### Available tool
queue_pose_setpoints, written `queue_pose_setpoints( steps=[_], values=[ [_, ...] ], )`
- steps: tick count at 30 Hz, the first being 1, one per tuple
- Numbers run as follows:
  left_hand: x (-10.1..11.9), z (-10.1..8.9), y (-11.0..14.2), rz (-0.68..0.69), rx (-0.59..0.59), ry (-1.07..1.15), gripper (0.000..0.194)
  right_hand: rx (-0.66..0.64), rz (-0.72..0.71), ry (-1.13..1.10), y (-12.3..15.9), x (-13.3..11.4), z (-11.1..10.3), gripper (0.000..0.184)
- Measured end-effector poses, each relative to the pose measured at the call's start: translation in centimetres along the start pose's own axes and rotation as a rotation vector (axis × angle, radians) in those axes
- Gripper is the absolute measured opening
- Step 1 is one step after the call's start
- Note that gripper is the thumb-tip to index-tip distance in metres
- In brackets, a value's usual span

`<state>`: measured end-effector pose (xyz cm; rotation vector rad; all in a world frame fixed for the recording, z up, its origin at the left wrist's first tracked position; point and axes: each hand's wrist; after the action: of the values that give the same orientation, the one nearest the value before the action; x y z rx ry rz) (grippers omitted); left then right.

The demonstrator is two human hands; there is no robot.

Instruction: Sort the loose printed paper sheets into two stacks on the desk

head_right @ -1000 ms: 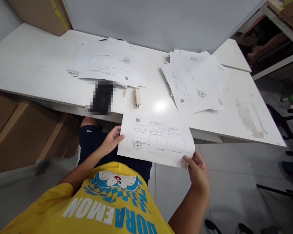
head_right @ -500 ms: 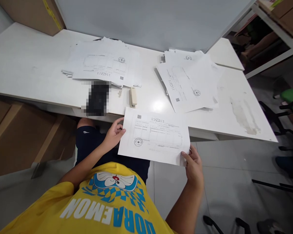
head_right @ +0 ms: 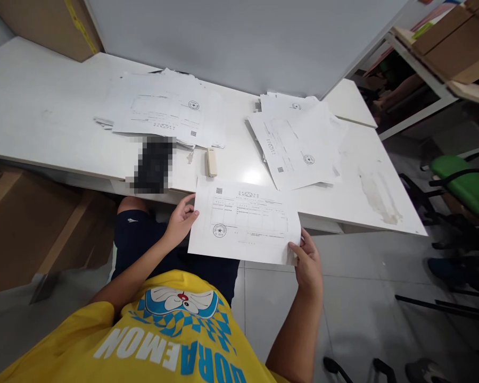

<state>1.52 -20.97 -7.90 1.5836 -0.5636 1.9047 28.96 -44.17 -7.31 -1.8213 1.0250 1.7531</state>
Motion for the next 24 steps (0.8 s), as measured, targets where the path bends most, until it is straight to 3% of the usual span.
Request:
queue_pose_setpoints(
  steps=[5,8,11,13,17,24],
  values=[
    [-0.2,-0.1,0.6,0.086,0.104,-0.252,0.044,-0.030,0.009,0.024,-2.3,-1.4,-1.3,0.067],
    [1.0,-0.4,0.3,0.315,0.153,-0.579,0.033,-0.033,-0.020,0.016,-3.5,-1.9,-2.3,0.064],
    [2.9,-0.6,-1.8,0.578,0.032,-0.898,0.036,-0.029,-0.036,0.009,-4.2,-2.2,-2.9,0.063],
    [3.7,-0.8,-3.9,0.668,-0.077,-1.016,0.042,-0.029,-0.032,0.000,-4.4,-2.3,-3.0,0.064],
    [3.8,-1.5,-7.7,0.700,-0.216,-1.091,0.053,-0.027,-0.050,-0.017,-4.3,-2.3,-2.4,0.061],
    [2.4,-1.6,-9.1,0.716,-0.143,-1.078,0.050,-0.043,-0.063,0.022,-3.8,-1.9,-2.0,0.061]
  ],
)
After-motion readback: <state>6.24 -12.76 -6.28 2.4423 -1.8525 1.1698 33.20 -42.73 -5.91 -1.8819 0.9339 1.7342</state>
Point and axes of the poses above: each hand's wrist, its own y-axis away from the middle knuckle, its own z-axis out of the palm, x = y × z, and after that the axes turned 9 degrees about -x, right-handed
